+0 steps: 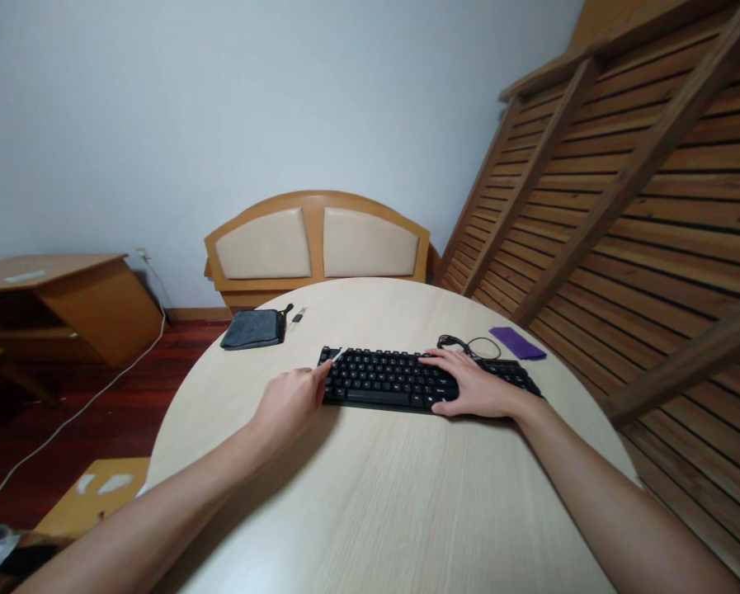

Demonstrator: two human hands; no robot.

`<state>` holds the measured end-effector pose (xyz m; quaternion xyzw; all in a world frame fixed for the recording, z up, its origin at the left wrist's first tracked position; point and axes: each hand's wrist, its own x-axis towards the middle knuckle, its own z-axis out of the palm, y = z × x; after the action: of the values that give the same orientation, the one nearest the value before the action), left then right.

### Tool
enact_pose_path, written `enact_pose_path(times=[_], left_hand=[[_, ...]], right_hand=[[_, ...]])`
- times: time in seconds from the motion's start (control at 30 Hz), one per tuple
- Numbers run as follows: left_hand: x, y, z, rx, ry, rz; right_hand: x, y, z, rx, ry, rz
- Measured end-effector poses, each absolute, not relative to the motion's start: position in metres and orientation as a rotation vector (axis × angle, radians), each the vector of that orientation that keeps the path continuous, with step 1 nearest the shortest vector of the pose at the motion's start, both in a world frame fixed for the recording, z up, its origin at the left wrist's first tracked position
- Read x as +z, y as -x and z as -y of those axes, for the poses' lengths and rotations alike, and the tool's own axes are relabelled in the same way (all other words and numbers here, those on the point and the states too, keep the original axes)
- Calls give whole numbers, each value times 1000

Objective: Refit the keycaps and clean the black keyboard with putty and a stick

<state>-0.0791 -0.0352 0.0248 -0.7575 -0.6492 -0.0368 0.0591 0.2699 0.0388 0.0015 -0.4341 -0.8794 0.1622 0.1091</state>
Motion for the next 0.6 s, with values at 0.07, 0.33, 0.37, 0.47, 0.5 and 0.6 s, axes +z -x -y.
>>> enact_pose_path(times=[0.07, 0.33, 0.37, 0.47, 0.5, 0.6], left_hand=[[26, 76, 23, -75, 2273, 1968], [32, 57, 11, -47, 2259, 1981], [31, 56, 12, -41, 2259, 1987], [29, 56, 15, -28, 2247, 2000], [29, 57, 16, -26, 2244, 2004], [32, 58, 21, -16, 2245, 2013]], right_hand=[[2, -269, -38, 475, 1274, 2583], [5, -267, -36, 475, 1293, 2593], [5, -267, -36, 474, 1297, 2596], [5, -267, -37, 474, 1293, 2598], [4, -268, -37, 476, 1290, 2597], [4, -268, -37, 478, 1284, 2597]])
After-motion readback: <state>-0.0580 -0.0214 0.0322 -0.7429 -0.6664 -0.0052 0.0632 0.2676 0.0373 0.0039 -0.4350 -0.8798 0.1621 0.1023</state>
